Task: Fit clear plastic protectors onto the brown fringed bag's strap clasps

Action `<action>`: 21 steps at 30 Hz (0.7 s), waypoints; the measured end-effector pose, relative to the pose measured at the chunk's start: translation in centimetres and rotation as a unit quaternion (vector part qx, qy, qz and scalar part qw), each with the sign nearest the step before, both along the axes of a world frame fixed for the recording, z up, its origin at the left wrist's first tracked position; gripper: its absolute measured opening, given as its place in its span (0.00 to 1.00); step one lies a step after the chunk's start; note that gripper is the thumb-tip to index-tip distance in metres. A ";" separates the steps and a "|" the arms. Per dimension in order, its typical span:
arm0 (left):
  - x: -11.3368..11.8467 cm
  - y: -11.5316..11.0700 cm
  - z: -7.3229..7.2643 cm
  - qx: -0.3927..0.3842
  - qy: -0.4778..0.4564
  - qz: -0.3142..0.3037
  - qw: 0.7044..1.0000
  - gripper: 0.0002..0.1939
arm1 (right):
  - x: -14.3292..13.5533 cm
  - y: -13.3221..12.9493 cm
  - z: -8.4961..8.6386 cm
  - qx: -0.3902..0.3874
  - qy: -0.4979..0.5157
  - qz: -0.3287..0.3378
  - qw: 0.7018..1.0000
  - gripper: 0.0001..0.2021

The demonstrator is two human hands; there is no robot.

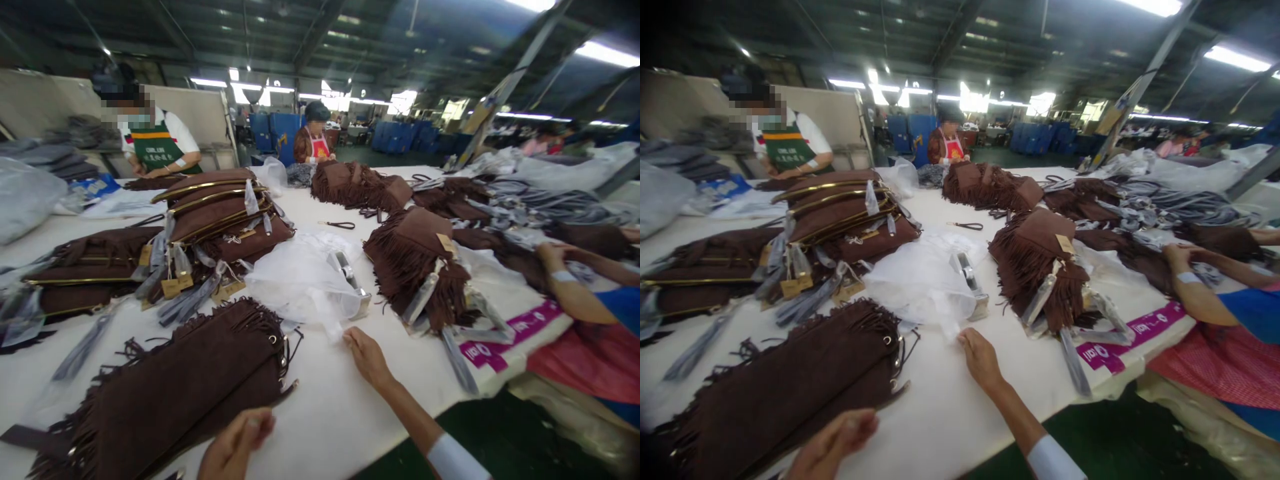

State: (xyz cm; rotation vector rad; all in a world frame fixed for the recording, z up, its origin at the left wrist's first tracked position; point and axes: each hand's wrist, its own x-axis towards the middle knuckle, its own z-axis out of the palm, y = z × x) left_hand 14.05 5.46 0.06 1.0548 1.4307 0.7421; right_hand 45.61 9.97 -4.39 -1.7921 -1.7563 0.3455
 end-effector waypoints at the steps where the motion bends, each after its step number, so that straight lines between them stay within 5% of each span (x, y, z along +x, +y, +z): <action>1: 2.6 0.6 -0.2 -0.053 -0.070 -0.017 0.996 0.33 | -0.2 -0.4 0.0 0.001 0.004 0.005 1.000 0.14; 5: 10.7 3.4 -0.8 -0.223 -0.192 -0.015 0.956 0.32 | -1.8 -2.8 0.7 0.021 -0.017 0.041 0.999 0.11; 8: 13.6 5.1 -1.3 -0.260 -0.232 -0.031 0.937 0.27 | -2.9 -4.6 1.2 0.020 -0.039 0.066 0.997 0.10; 14: 15.1 5.6 -2.4 -0.236 -0.205 0.007 0.950 0.11 | -3.5 -5.7 1.2 0.025 0.061 0.038 0.997 0.05; 21: 15.6 5.6 -3.2 -0.220 -0.191 0.024 0.956 0.05 | -3.7 -6.2 1.1 0.009 0.123 0.061 0.991 0.10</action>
